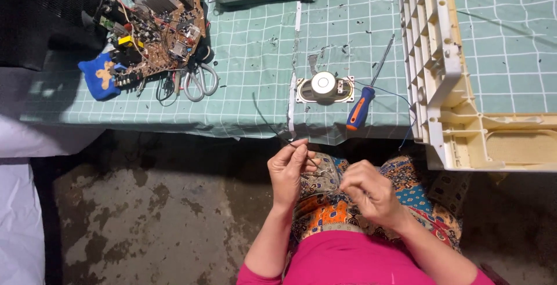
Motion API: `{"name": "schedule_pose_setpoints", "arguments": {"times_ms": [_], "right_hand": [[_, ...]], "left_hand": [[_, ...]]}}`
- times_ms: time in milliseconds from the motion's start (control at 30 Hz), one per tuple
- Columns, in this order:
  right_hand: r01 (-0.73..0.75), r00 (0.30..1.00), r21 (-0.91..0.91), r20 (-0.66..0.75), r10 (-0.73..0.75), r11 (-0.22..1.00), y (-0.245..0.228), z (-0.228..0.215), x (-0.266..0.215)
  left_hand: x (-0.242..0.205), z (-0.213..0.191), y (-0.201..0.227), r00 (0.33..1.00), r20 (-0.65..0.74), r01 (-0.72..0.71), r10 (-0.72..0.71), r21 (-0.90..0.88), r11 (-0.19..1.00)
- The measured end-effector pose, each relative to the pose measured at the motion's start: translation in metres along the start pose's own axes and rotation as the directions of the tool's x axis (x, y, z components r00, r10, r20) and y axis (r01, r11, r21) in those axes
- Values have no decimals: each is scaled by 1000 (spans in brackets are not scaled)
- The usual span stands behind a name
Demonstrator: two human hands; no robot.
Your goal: Detaching a speaker from a television casing using a screwdriver and pliers
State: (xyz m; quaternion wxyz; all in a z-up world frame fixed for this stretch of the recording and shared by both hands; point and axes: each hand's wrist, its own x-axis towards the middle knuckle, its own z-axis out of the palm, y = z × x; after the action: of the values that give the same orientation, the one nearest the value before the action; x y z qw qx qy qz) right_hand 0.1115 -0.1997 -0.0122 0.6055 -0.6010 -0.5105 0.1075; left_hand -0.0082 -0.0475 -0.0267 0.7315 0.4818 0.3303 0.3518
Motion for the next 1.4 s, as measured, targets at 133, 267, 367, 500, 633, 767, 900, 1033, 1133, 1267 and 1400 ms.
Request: {"name": "schedule_pose_setpoints", "arguments": {"times_ms": [133, 267, 367, 500, 633, 767, 900, 1033, 1133, 1267, 1400], "right_hand": [[-112, 989, -63, 88, 118, 992, 16, -5, -13], [-127, 986, -251, 77, 150, 960, -1, 0, 1], [-43, 997, -306, 43, 59, 951, 2, 1, 0], [103, 995, -328, 33, -97, 939, 15, 4, -7], [259, 954, -403, -38, -299, 878, 25, 5, -20], [288, 950, -408, 10, -311, 867, 27, -1, -35], [139, 989, -341, 101, -111, 930, 29, -13, -54], [4, 992, -377, 120, 44, 926, 22, -30, -65], [-21, 971, -467, 201, 129, 884, 41, -39, -75], [-87, 945, -480, 239, 225, 873, 65, -42, -102], [-163, 929, -372, 254, 270, 914, 74, -42, -122]], "left_hand": [[-9, 11, 4, 997, 49, -63, 59, 71, 995], [-19, 14, -6, 988, 84, -141, 131, 121, 983], [-19, 15, -8, 991, 74, -115, 110, 71, 991], [-16, 16, -8, 996, 58, -75, 73, 41, 996], [-12, 19, 11, 997, -25, -74, 75, 56, 996], [-2, 2, 24, 992, -87, -86, 90, 50, 995], [-1, -3, 37, 997, -56, -49, 48, -16, 999], [3, -7, 51, 981, -163, -102, 102, 7, 995], [11, -24, 55, 956, -251, -147, 152, 39, 988], [16, -35, 57, 947, -258, -187, 193, 47, 981], [16, -31, 58, 936, -267, -202, 230, 126, 971]]}}
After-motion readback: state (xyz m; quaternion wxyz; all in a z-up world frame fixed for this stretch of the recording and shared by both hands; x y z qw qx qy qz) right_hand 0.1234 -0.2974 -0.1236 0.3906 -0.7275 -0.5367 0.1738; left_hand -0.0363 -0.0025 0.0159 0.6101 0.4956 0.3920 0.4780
